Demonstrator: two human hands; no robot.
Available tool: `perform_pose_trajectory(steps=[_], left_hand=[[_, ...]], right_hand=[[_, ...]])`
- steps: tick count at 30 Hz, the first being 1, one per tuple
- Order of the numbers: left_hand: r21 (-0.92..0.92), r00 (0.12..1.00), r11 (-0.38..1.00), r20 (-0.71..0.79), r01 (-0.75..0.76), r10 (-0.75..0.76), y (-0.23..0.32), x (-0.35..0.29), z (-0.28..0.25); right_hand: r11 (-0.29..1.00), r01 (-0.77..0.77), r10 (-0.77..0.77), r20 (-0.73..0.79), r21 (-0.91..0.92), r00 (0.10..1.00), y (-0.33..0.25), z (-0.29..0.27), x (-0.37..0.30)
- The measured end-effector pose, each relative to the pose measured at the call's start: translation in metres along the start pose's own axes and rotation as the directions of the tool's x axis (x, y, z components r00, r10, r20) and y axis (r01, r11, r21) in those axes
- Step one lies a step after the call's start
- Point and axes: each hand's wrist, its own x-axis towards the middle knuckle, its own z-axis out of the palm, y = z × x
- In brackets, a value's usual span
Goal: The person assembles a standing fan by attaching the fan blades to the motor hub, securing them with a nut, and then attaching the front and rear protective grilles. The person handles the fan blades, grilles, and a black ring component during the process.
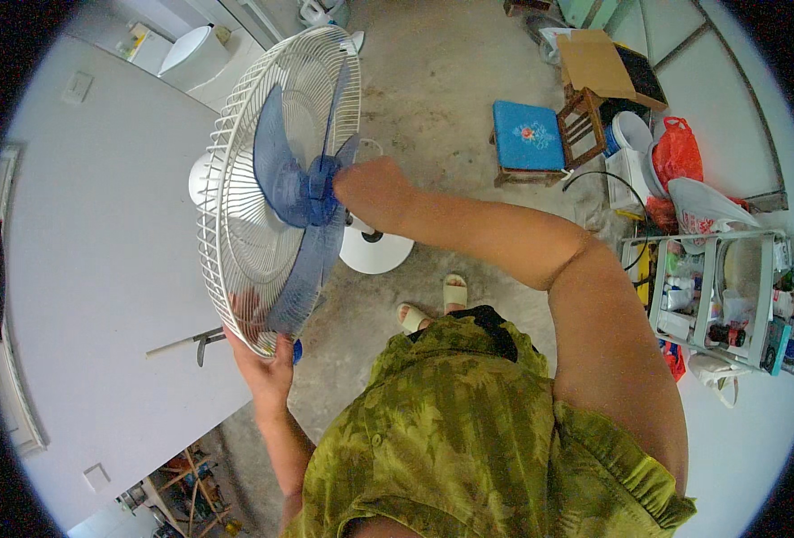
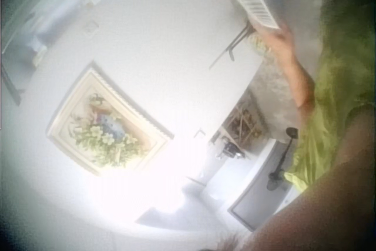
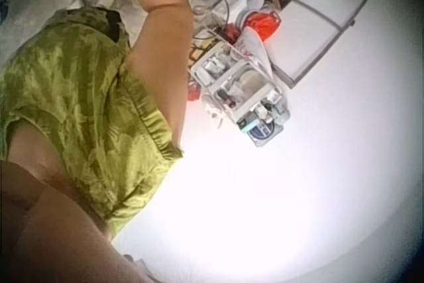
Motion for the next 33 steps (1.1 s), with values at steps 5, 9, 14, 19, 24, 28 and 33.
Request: perform_pose_trajectory(steps=[5,9,14,19,24,28,33], left_hand=[[-0.075,0.998,0.996,-0.031,0.051,-0.054,-0.013,-0.001,-0.002],[-0.041,0.985,0.998,-0.171,-0.04,0.032,0.004,-0.004,0.002],[0.288,0.713,0.803,-0.37,-0.522,0.596,0.016,-0.025,-0.004],[0.177,0.88,0.863,0.143,-0.473,0.453,0.044,-0.036,0.006],[0.336,0.959,0.901,0.038,-0.276,0.28,0.074,0.005,0.033],[0.455,0.955,0.842,0.082,-0.29,0.285,0.102,0.034,0.042],[0.461,0.976,0.861,0.142,-0.214,0.166,0.099,0.054,0.045]], right_hand=[[0.994,-0.002,-0.005,0.059,0.108,0.998,0.002,-0.002,-0.003],[0.968,-0.064,0.029,0.145,0.241,0.989,-0.003,-0.001,-0.009],[0.787,-0.214,-0.001,0.349,0.578,0.937,0.011,0.005,-0.007],[0.414,-0.474,-0.124,0.564,0.777,0.816,0.013,0.004,-0.004],[0.371,-0.483,-0.146,0.564,0.793,0.813,0.017,0.008,-0.003],[0.423,-0.437,-0.18,0.546,0.794,0.818,0.016,0.0,-0.004],[0.411,-0.402,-0.157,0.498,0.818,0.853,0.018,0.004,-0.006]])
